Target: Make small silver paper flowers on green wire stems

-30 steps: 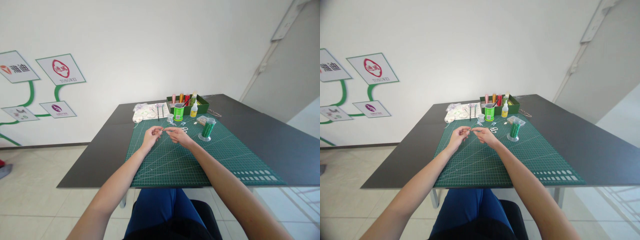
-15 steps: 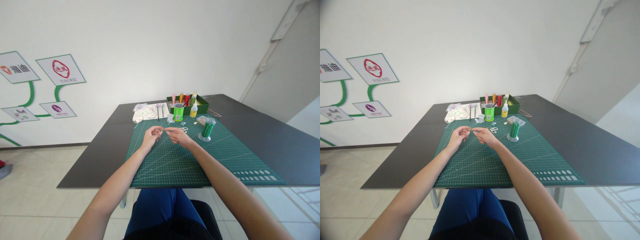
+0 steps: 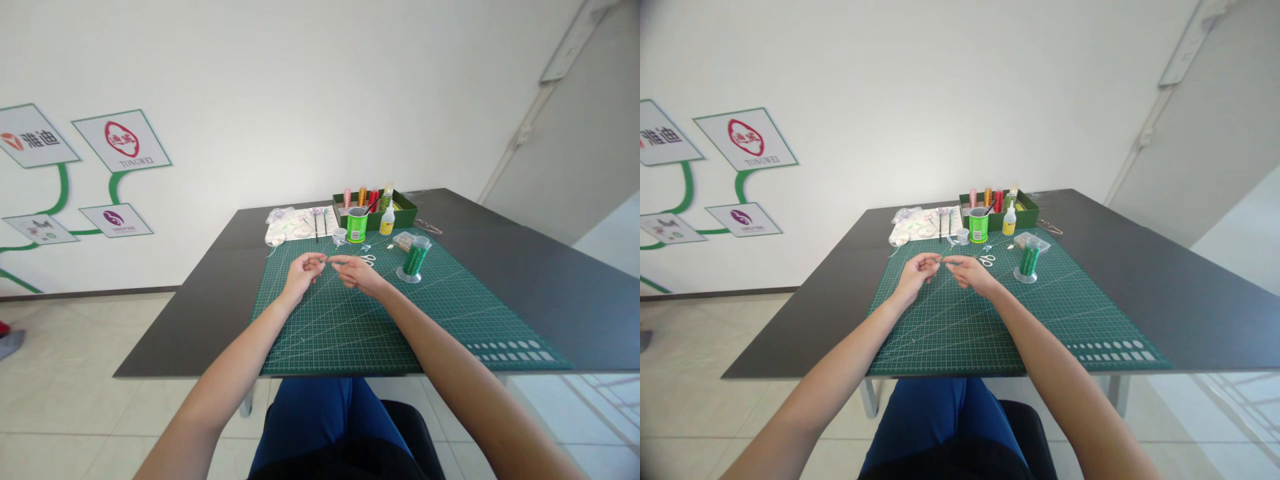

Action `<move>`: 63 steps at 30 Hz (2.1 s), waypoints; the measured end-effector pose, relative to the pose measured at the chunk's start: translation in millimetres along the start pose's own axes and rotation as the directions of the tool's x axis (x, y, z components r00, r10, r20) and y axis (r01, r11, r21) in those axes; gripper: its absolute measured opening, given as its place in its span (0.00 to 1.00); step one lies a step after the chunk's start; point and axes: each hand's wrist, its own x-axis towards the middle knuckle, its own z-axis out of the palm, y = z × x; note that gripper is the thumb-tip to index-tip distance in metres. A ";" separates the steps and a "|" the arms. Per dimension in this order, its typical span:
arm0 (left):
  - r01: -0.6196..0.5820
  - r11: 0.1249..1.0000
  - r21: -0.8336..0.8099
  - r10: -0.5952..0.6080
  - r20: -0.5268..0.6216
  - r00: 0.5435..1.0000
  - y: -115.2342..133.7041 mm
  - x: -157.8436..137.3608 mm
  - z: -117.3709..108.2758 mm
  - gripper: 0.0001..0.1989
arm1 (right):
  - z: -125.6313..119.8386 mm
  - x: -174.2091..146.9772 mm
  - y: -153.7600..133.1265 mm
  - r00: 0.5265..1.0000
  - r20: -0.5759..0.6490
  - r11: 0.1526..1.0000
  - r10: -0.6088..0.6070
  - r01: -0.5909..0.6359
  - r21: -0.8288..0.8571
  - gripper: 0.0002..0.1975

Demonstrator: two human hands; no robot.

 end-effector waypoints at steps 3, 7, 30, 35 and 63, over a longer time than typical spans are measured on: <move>0.012 1.000 -0.010 -0.012 0.004 1.000 -1.5 0.8 -0.2 0.22 | -0.4 0.0 0.1 1.000 0.007 1.000 -0.002 0.002 -0.002 0.27; 0.020 0.999 -0.030 -0.020 -0.002 1.000 -2.3 0.9 -0.3 0.22 | -0.1 -0.2 -0.3 1.000 0.012 1.000 -0.005 0.005 0.000 0.27; 0.012 0.998 -0.059 -0.013 -0.009 1.000 -1.7 1.1 -1.2 0.23 | -0.9 -0.7 -1.1 1.000 0.031 1.000 0.000 0.000 0.005 0.30; 0.009 0.998 -0.060 -0.009 -0.012 1.000 -1.7 0.3 -0.7 0.22 | -1.0 -1.1 -1.6 0.999 0.040 1.000 0.002 -0.002 0.003 0.28; -0.005 1.000 0.030 0.005 0.004 1.000 1.8 -3.5 3.6 0.20 | -1.2 -0.1 -1.6 0.998 0.067 0.998 -0.010 0.015 -0.068 0.25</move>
